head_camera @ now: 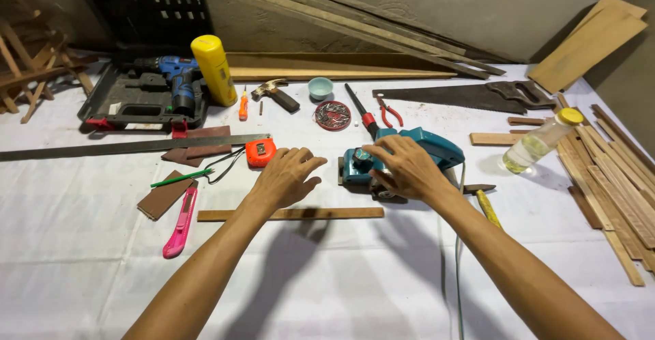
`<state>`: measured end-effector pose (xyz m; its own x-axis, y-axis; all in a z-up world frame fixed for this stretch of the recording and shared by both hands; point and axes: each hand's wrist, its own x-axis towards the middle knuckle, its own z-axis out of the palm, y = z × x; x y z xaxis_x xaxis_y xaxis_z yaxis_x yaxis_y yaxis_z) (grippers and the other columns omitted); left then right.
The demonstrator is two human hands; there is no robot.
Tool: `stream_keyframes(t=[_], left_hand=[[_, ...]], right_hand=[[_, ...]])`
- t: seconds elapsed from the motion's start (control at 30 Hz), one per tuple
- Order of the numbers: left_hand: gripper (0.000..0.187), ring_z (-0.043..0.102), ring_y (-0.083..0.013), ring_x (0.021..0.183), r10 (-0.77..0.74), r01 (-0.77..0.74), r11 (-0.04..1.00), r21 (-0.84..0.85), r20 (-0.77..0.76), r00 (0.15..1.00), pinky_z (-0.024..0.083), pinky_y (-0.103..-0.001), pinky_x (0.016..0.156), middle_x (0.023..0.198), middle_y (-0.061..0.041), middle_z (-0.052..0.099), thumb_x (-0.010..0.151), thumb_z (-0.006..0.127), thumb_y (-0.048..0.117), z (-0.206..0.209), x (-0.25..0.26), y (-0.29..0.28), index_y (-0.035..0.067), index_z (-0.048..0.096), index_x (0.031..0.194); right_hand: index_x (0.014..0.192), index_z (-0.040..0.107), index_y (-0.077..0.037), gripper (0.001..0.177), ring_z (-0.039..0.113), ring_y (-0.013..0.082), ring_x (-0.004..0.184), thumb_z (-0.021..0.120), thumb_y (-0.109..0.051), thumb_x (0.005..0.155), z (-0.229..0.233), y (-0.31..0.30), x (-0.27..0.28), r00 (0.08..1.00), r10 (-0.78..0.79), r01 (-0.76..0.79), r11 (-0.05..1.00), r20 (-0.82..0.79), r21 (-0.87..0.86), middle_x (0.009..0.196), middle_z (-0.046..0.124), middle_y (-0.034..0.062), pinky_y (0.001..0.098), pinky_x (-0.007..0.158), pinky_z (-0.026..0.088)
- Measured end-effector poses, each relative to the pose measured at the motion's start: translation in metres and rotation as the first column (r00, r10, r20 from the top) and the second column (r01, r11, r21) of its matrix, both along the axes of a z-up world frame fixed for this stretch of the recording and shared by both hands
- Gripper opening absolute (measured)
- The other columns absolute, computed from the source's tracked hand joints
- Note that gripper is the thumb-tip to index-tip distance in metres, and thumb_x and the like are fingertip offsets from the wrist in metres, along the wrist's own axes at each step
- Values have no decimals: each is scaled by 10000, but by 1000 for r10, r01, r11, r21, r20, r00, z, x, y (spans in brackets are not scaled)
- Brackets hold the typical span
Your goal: Measuring, marking, and sanding wood strips at a workbench.
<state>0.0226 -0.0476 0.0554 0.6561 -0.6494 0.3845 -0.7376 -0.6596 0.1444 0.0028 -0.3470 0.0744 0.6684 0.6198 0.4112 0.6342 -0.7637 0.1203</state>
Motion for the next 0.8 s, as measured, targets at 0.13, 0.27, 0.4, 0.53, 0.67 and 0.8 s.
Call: stream_keyframes(t=[0.13,0.27,0.4,0.53,0.67,0.8], left_hand=[[434,618,-227,1018,-23,23,1000,-16,-13,1000,444,-414,955,1055,-56,660,854,766,292,26,20,-48,180,670,1262],[431,610,-230,1041,-21,21,998,-54,2,1000,436,-417,961,1079,-58,659,851,770,313,32,40,-93,176,673,1248],[463,606,-223,1069,-36,35,997,-62,-12,999,433,-406,969,1083,-47,662,824,774,298,21,58,-119,167,674,1257],[441,604,-226,1070,20,-22,999,-31,-77,997,424,-409,974,1065,-43,661,838,765,304,10,62,-132,167,679,1249],[396,601,-252,1042,67,-71,997,-13,-199,978,440,-418,936,1073,-68,648,840,758,354,-17,66,-138,106,704,1145],[362,591,-267,1012,101,-147,974,-170,-255,962,498,-402,862,1053,-82,643,838,747,338,-39,64,-140,77,731,1089]], right_hand=[[1299,603,-89,504,613,327,1101,728,-321,869,46,-39,-4,999,-17,15,999,47,42,1154,640,133,450,970,486],[1329,607,-107,493,622,311,1056,701,-336,903,55,-78,12,994,-89,89,996,-57,-8,1124,647,130,443,945,492],[1347,609,-115,526,620,321,1034,680,-408,917,52,-101,29,997,-37,38,999,-71,19,1121,651,144,456,940,490],[1361,607,-136,539,612,317,1039,679,-424,911,42,-107,49,980,-49,64,995,-194,72,1132,657,138,452,950,493],[1354,592,-90,648,666,319,986,751,-434,828,13,-112,65,892,73,40,971,-446,238,1143,687,184,445,859,544],[1270,632,-142,662,761,272,727,774,-481,719,8,-104,78,679,-43,281,937,-733,205,825,784,145,400,708,597]])
